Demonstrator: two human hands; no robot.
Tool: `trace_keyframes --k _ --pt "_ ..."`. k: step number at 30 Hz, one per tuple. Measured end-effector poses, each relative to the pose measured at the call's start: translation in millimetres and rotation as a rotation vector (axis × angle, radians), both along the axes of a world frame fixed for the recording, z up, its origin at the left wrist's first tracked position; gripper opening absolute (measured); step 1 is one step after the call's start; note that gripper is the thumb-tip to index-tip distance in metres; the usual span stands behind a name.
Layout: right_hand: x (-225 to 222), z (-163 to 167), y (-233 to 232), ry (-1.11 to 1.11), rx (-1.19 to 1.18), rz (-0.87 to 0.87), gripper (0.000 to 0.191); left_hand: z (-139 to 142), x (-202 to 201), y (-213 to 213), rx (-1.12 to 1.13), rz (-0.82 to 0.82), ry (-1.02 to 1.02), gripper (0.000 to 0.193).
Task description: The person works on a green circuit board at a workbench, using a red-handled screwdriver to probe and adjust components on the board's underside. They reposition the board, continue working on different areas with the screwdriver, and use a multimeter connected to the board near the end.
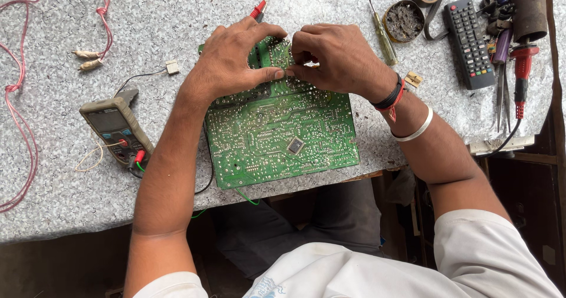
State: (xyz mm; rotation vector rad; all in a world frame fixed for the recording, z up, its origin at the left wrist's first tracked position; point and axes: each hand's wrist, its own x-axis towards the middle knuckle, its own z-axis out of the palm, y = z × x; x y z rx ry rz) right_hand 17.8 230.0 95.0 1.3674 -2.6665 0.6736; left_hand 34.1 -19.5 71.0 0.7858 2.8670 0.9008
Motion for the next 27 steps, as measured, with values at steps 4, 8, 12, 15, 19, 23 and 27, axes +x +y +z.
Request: trace_keyframes --k 4,8,12,15,19,23,27 --pt "-2 -3 1 -0.028 -0.027 -0.001 0.029 0 0 0 -0.002 0.002 -0.014 0.072" --pt "-6 -6 3 -0.072 -0.060 0.020 0.029 -3 -2 -1 0.017 -0.017 -0.003 0.072" --pt "-8 -8 3 -0.028 -0.044 0.026 0.029 -5 -3 -1 0.026 -0.008 -0.007 0.071" --pt "-7 -6 3 0.036 -0.024 0.032 0.029 -5 -4 -1 0.006 -0.008 -0.031 0.071" --pt "-4 -1 3 0.133 0.001 0.038 0.029 -3 -4 -1 0.001 -0.012 -0.014 0.070" --pt "5 5 0 0.233 0.046 0.025 0.032 -2 -4 1 -0.016 0.000 -0.034 0.069" --pt "15 10 -3 0.292 0.071 -0.022 0.029 0 -3 1 -0.018 0.006 -0.023 0.070"
